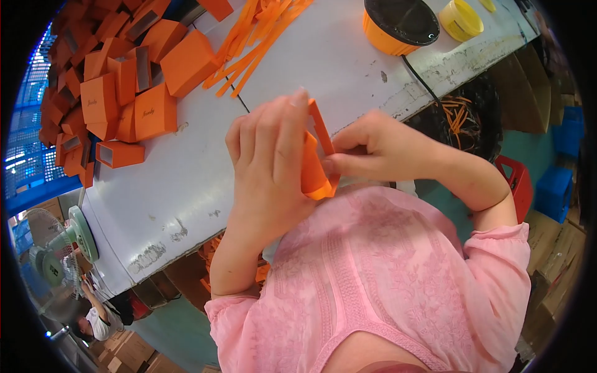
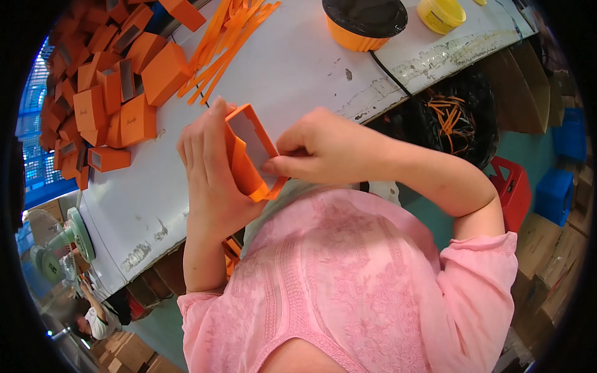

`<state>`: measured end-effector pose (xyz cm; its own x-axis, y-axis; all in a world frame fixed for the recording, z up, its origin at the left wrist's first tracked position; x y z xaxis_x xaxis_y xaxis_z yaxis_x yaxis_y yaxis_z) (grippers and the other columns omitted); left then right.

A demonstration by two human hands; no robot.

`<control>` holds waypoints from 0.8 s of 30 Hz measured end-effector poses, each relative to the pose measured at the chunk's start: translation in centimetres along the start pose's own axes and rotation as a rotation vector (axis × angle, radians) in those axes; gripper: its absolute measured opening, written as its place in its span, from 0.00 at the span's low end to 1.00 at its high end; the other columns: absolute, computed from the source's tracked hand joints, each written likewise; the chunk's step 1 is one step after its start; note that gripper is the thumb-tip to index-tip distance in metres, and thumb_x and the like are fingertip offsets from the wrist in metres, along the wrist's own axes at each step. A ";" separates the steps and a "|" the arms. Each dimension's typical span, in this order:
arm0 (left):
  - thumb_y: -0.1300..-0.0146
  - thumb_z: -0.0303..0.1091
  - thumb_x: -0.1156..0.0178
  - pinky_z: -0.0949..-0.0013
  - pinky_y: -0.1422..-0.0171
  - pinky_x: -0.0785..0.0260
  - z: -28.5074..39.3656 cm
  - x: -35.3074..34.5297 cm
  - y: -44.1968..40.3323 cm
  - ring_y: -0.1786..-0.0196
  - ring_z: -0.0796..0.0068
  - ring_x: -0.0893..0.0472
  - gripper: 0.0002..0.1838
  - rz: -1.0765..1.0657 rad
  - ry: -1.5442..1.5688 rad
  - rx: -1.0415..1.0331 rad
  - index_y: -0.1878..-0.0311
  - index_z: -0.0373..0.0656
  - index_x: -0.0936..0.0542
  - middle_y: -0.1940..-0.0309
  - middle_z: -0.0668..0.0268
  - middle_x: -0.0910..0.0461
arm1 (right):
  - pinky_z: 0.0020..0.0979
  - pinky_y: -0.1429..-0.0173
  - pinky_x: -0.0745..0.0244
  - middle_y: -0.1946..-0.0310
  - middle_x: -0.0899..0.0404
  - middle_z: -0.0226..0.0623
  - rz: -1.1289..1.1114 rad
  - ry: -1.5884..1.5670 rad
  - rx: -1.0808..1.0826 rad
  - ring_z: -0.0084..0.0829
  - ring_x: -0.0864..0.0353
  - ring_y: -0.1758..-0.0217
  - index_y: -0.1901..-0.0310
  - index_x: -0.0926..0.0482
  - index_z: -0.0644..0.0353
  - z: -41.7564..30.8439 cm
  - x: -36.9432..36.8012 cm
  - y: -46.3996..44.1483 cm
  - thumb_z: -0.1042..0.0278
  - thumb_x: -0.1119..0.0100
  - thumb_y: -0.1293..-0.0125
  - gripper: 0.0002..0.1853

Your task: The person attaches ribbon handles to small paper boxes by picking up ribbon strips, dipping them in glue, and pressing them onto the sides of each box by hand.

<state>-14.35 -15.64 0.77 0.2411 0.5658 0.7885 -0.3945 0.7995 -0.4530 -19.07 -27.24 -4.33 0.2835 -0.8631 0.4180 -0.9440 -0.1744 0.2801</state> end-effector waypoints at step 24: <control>0.65 0.29 0.17 0.60 0.28 0.37 -0.2 -6.6 -3.7 0.34 0.60 0.29 0.70 -0.297 0.533 0.202 0.19 0.42 0.53 0.36 0.56 0.32 | 0.35 0.53 0.13 0.74 0.28 0.24 0.842 -1.266 0.144 0.16 0.26 0.73 0.60 0.20 0.59 11.6 12.5 8.8 0.66 0.38 0.26 0.07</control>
<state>-14.30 -22.32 -2.81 0.7530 0.3904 0.5297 -0.3896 0.9132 -0.1192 -25.83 -45.05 -6.63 -0.5830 -0.5443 -0.6032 -0.7810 0.5801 0.2313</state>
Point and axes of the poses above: each hand's wrist, its own y-axis away from the middle knuckle, its own x-axis out of the back of the hand, z = x × y, the point moved 8 cm from there along -y, towards the middle knuckle
